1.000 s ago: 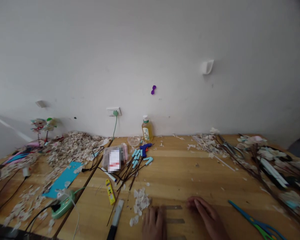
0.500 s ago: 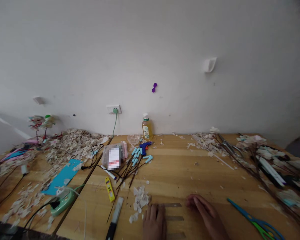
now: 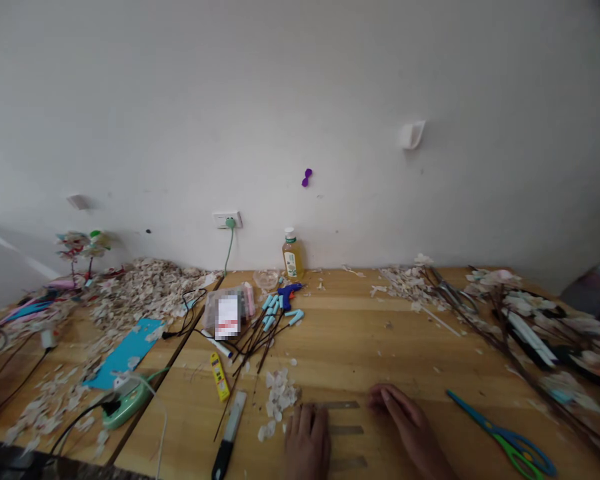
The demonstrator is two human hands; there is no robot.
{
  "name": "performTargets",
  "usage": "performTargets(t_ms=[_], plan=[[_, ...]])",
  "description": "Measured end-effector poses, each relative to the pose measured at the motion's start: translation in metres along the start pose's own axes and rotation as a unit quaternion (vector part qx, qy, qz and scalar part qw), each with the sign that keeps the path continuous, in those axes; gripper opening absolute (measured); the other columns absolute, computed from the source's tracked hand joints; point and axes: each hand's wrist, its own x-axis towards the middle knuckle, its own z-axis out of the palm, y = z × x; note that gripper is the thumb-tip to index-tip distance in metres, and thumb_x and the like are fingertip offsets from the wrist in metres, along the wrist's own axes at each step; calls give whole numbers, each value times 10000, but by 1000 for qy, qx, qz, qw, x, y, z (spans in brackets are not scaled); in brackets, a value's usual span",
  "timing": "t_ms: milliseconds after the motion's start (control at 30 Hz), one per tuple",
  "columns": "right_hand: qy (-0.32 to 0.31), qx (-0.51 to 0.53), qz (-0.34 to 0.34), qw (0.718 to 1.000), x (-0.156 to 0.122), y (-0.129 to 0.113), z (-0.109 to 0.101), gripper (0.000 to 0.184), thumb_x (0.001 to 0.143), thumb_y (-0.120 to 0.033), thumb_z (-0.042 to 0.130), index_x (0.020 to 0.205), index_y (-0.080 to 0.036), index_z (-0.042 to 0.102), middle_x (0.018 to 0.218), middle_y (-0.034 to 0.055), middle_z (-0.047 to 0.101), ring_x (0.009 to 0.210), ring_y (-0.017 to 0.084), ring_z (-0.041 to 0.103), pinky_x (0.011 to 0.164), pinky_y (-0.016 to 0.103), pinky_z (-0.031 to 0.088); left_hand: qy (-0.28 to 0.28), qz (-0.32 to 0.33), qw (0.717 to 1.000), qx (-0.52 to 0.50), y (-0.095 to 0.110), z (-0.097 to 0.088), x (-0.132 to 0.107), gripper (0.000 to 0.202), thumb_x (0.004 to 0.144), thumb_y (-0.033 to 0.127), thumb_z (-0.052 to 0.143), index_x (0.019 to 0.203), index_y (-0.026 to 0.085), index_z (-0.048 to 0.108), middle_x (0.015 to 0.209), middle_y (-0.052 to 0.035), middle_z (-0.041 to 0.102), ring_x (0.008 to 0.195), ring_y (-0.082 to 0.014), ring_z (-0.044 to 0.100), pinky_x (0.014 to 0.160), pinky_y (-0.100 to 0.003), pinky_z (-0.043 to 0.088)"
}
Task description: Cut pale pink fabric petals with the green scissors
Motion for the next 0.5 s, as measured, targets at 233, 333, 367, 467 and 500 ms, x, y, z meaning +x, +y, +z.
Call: performTargets(t_ms=[233, 333, 367, 467, 500], plan=[[126, -238, -108, 957, -25, 5, -64, 389, 884, -518, 490, 1044, -222, 686, 1118, 119, 707, 1079, 309, 640, 969, 465, 497, 31, 25, 999, 22, -6, 4, 0, 343, 855, 123, 536, 1130, 265, 683, 1063, -71, 671, 998, -240, 620, 865, -358, 521], [196, -428, -190, 861, -37, 23, -124, 422, 820, -453, 490, 1087, -179, 669, 1140, 165, 684, 1091, 387, 613, 989, 590, 447, 38, 35, 998, 32, -8, 4, 2, 326, 868, 131, 526, 1118, 265, 687, 1038, -70, 673, 988, -238, 623, 854, -359, 523], [225, -481, -194, 825, -41, 31, -143, 428, 800, -449, 481, 1066, -175, 674, 1119, 180, 683, 1083, 413, 610, 975, 622, 441, 41, 39, 998, 33, -7, 3, 2, 321, 873, 133, 520, 1115, 262, 686, 1035, -71, 672, 992, -239, 622, 854, -360, 522], [214, -558, -188, 780, -51, 54, -187, 437, 802, -438, 448, 1074, -189, 683, 1123, 172, 688, 1018, 400, 639, 904, 596, 496, 46, 44, 997, 32, -6, 0, 3, 319, 885, 132, 498, 1117, 253, 679, 1038, -69, 665, 993, -237, 615, 855, -358, 519], [192, -556, -201, 783, -52, 59, -196, 431, 794, -435, 450, 1059, -197, 693, 1116, 165, 697, 994, 383, 653, 889, 570, 514, 47, 43, 997, 31, -5, -1, 3, 324, 887, 129, 490, 1121, 253, 676, 1041, -68, 662, 991, -234, 613, 854, -356, 519]])
